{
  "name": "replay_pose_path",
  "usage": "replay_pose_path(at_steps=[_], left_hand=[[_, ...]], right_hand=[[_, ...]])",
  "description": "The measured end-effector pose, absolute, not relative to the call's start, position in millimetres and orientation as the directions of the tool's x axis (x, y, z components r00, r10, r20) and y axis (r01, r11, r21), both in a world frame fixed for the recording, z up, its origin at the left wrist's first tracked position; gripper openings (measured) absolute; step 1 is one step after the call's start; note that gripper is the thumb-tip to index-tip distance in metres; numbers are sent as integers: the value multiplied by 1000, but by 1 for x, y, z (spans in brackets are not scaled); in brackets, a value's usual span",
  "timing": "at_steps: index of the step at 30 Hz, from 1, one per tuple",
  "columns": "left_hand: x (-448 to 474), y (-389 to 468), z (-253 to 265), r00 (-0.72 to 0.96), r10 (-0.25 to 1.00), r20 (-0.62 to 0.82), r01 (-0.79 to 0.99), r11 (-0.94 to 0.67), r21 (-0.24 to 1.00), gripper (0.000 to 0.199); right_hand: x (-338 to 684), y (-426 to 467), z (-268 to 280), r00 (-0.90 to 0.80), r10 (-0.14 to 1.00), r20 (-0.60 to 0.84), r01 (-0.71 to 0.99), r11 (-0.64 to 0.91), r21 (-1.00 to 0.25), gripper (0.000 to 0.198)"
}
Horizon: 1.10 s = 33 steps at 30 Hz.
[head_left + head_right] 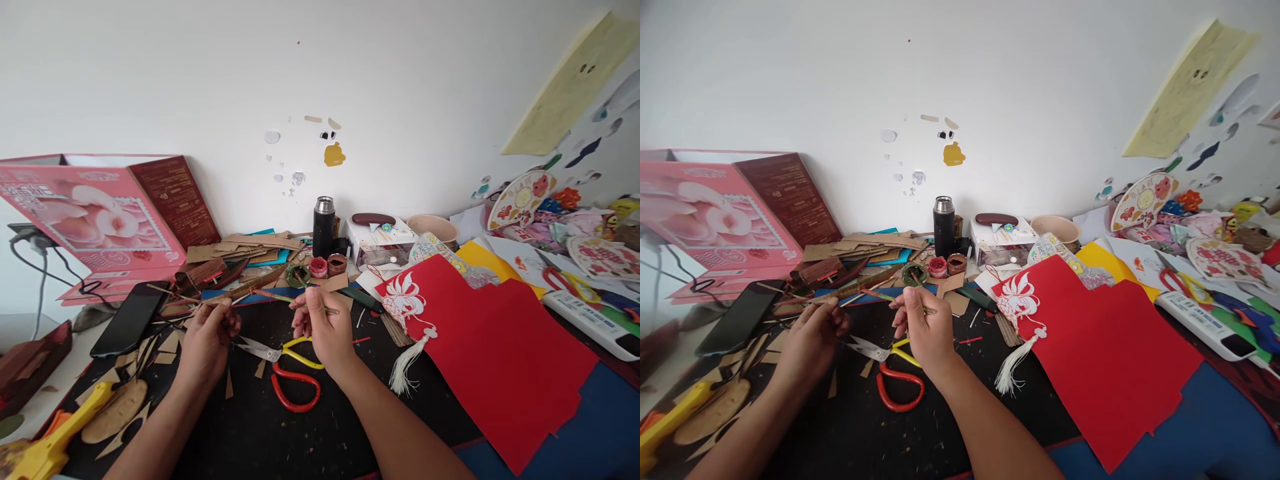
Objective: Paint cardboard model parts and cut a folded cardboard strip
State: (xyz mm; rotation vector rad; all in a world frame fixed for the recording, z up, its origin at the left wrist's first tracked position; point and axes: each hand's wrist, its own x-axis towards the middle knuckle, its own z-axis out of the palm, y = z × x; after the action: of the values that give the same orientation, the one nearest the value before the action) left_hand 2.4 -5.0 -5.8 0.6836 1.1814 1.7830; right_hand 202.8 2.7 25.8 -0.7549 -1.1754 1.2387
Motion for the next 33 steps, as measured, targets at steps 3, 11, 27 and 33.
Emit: replay_pose_path(at_steps=[3, 11, 27, 33], left_hand=[[4, -6, -5, -459, 888, -30, -386, -169, 907, 43], [1, -4, -4, -478, 875, -76, -432, -159, 888, 44], [5, -5, -2, -480, 874, -74, -408, -147, 901, 47], [4, -5, -3, -479, 875, -66, -397, -149, 906, 45]], right_hand=[[202, 2, 23, -109, 955, 277, -285, 237, -929, 63], [207, 11, 22, -5, 975, 222, -313, 209, -926, 63], [207, 10, 20, -45, 963, 266, -290, 242, -926, 62], [205, 8, 21, -65, 968, 242, -326, 209, -922, 64]])
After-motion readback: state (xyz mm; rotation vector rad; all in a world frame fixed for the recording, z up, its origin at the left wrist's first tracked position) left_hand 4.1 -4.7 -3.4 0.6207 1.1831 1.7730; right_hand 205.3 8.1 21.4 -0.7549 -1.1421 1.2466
